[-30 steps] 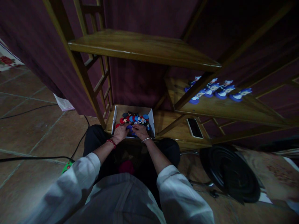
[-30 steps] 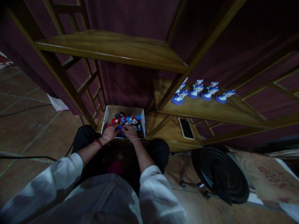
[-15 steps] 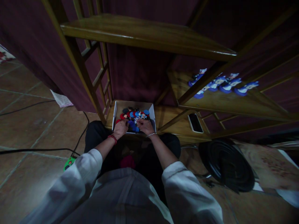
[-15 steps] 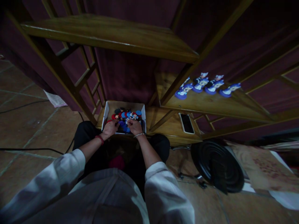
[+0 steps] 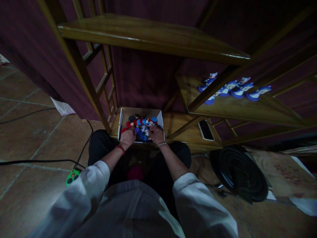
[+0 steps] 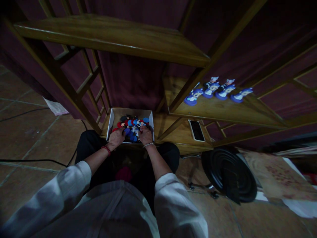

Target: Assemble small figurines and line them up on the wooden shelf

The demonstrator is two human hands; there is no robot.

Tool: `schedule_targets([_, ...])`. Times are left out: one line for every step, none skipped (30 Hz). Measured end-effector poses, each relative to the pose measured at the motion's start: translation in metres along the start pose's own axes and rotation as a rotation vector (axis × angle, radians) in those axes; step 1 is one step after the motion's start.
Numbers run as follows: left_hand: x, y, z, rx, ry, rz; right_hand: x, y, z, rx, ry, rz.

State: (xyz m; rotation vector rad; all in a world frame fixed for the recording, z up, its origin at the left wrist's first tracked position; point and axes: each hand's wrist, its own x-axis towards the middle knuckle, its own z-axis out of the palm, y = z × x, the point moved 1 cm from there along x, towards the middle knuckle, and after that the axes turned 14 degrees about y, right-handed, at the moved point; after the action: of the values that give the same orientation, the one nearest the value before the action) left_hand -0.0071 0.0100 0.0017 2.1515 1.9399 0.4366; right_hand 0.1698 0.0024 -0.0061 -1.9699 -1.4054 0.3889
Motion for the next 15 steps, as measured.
schedule_targets([-0.0003,0.0002,0.0000,0.005,0.002,0.001,0.0001,-0.0006,0.0004,-0.011,-0.008,-0.004])
schedule_targets([-0.0004,0.0004,0.0000,0.009,0.004,0.002,0.0002,-0.0009,0.0011,-0.017,-0.017,-0.013])
schedule_targets([-0.0005,0.0007,-0.0002,0.011,0.005,0.001,0.0002,-0.0008,0.0020,-0.021,-0.024,-0.022])
schedule_targets([-0.0006,0.0009,-0.0005,0.013,0.004,-0.001,0.0002,-0.0004,0.0032,-0.022,-0.029,-0.031])
schedule_targets([-0.0006,0.0011,-0.0009,0.013,0.000,-0.004,0.0000,0.0001,0.0045,-0.024,-0.032,-0.039])
schedule_targets([-0.0006,0.0012,-0.0013,0.011,-0.003,-0.004,-0.0003,0.0006,0.0057,-0.030,-0.030,-0.041])
schedule_targets([-0.0006,0.0014,-0.0019,0.009,-0.007,-0.004,-0.0008,0.0009,0.0067,-0.038,-0.023,-0.041])
schedule_targets([-0.0006,0.0016,-0.0025,0.008,-0.013,-0.006,-0.0013,0.0011,0.0075,-0.046,-0.011,-0.041])
schedule_targets([-0.0007,0.0017,-0.0030,0.008,-0.021,-0.010,-0.0020,0.0010,0.0080,-0.053,0.004,-0.045])
schedule_targets([-0.0008,0.0018,-0.0035,0.009,-0.027,-0.015,-0.0028,0.0008,0.0082,-0.058,0.018,-0.053])
schedule_targets([-0.0010,0.0020,-0.0040,0.011,-0.031,-0.019,-0.0037,0.0007,0.0082,-0.061,0.030,-0.061])
schedule_targets([-0.0012,0.0022,-0.0044,0.011,-0.035,-0.023,-0.0047,0.0006,0.0083,-0.061,0.037,-0.070])
schedule_targets([-0.0015,0.0024,-0.0048,0.011,-0.036,-0.025,-0.0057,0.0007,0.0084,-0.056,0.039,-0.079])
schedule_targets([-0.0018,0.0027,-0.0052,0.009,-0.032,-0.024,-0.0068,0.0011,0.0087,-0.046,0.033,-0.087])
schedule_targets([-0.0022,0.0031,-0.0055,0.005,-0.030,-0.021,-0.0078,0.0017,0.0091,-0.029,0.024,-0.092])
